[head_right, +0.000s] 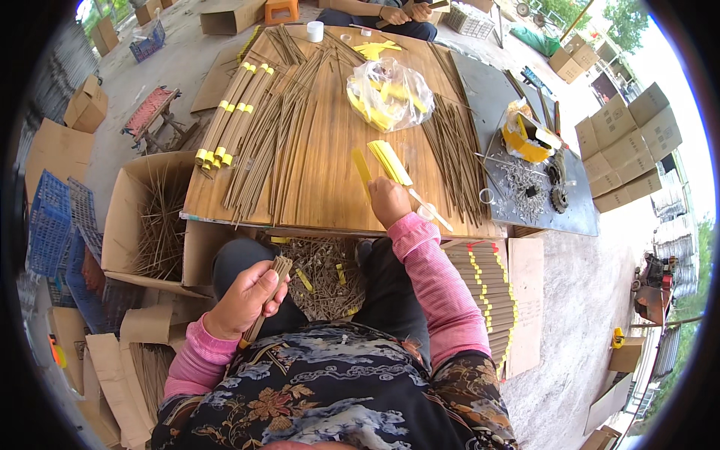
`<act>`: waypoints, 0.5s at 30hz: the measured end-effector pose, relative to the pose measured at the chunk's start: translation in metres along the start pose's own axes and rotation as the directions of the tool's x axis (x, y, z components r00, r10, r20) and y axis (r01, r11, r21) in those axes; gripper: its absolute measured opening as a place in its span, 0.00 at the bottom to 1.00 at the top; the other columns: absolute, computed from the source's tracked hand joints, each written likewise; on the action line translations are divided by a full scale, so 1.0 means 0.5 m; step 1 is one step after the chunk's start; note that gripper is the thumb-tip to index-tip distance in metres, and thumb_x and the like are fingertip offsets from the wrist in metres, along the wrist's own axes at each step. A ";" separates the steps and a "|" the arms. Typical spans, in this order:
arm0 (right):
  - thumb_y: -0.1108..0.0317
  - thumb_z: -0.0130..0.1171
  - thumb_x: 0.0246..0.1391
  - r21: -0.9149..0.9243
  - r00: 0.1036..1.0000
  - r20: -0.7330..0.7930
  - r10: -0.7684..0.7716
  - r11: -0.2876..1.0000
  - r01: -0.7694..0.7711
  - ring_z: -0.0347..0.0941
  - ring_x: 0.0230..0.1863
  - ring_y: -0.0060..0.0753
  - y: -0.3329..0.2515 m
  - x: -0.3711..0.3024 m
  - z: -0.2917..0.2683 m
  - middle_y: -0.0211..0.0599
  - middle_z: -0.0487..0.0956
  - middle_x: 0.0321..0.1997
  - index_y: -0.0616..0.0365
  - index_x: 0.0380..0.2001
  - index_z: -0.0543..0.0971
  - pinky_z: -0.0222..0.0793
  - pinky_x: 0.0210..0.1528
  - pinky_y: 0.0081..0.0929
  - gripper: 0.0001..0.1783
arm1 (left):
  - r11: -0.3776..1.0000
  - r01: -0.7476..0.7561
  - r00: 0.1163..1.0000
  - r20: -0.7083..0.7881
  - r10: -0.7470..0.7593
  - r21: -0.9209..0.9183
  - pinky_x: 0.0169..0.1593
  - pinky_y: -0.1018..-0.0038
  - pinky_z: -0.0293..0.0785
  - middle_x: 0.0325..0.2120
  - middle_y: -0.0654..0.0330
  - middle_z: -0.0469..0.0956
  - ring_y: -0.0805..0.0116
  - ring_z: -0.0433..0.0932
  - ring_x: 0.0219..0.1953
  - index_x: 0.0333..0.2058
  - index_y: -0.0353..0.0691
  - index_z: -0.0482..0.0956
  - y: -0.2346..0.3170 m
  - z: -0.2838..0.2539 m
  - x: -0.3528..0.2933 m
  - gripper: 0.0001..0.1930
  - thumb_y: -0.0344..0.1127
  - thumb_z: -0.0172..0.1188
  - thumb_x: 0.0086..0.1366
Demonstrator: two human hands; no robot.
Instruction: The person gathers thin wooden sticks, aligns them into bundles, and secures them with yellow tape. They apply glue to the tape before wrapping it around the sticks to ensure the bundles stay together.
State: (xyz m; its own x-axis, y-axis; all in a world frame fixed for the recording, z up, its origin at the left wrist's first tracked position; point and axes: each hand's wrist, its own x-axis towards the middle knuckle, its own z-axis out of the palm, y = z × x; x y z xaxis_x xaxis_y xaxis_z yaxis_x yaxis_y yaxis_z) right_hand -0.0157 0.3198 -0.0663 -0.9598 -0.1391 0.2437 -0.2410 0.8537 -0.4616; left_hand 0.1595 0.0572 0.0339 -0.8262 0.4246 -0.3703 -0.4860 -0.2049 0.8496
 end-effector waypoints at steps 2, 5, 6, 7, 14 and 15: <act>0.61 0.50 0.51 0.037 0.996 0.075 0.052 0.998 -0.055 0.70 0.24 0.53 -0.013 0.009 -0.009 0.52 0.73 0.19 0.63 0.19 0.73 0.65 0.28 0.41 0.16 | 1.000 -0.005 1.000 0.004 0.005 -0.005 0.22 0.88 0.59 0.22 0.65 0.65 0.84 0.58 0.18 0.37 0.35 0.66 -0.001 -0.004 -0.001 0.15 0.43 0.41 0.66; 0.60 0.51 0.51 0.035 0.985 0.153 0.075 0.996 -0.081 0.71 0.24 0.49 -0.011 0.019 -0.006 0.50 0.73 0.19 0.62 0.22 0.76 0.66 0.28 0.37 0.15 | 1.000 -0.015 1.000 0.012 0.015 -0.015 0.22 0.88 0.59 0.22 0.65 0.65 0.84 0.59 0.18 0.37 0.36 0.66 -0.002 -0.007 0.003 0.14 0.43 0.42 0.66; 0.60 0.52 0.50 0.026 0.982 0.173 0.074 0.996 -0.080 0.71 0.24 0.47 -0.009 0.022 -0.004 0.49 0.74 0.19 0.62 0.24 0.76 0.66 0.28 0.36 0.15 | 1.000 -0.008 1.000 0.014 0.009 -0.015 0.22 0.88 0.59 0.22 0.65 0.65 0.84 0.59 0.18 0.37 0.36 0.66 -0.003 -0.008 0.005 0.14 0.43 0.42 0.66; 0.61 0.53 0.49 0.076 0.984 0.158 0.086 0.992 -0.099 0.72 0.25 0.48 -0.011 0.022 -0.004 0.49 0.74 0.19 0.62 0.23 0.76 0.66 0.28 0.36 0.14 | 1.000 -0.003 1.000 0.016 0.003 -0.013 0.22 0.88 0.59 0.22 0.65 0.65 0.84 0.59 0.18 0.37 0.36 0.66 -0.004 -0.009 0.006 0.14 0.43 0.42 0.66; 0.70 0.55 0.46 0.242 0.989 0.045 0.140 0.959 -0.147 0.74 0.25 0.41 0.007 0.034 0.014 0.46 0.76 0.21 0.64 0.25 0.75 0.69 0.29 0.32 0.07 | 0.999 0.017 1.000 0.020 -0.016 -0.036 0.22 0.88 0.59 0.22 0.66 0.65 0.84 0.59 0.18 0.37 0.36 0.66 -0.002 -0.014 0.014 0.15 0.43 0.42 0.66; 0.70 0.55 0.46 0.239 0.986 0.062 0.156 0.957 -0.166 0.74 0.25 0.40 0.006 0.038 0.013 0.46 0.76 0.22 0.64 0.26 0.75 0.70 0.29 0.32 0.07 | 0.999 0.018 1.000 0.023 -0.017 -0.046 0.22 0.88 0.59 0.22 0.66 0.65 0.84 0.59 0.18 0.37 0.36 0.66 -0.004 -0.016 0.014 0.15 0.43 0.42 0.66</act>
State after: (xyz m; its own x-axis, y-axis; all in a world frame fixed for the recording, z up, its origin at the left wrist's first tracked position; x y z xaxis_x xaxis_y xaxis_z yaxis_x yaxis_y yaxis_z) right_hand -0.0354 0.3163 -0.0686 -0.9927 -0.0355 0.1151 -0.1053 0.7200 -0.6860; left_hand 0.1524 0.0538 0.0266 -0.8110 0.4483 -0.3760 -0.5135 -0.2373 0.8246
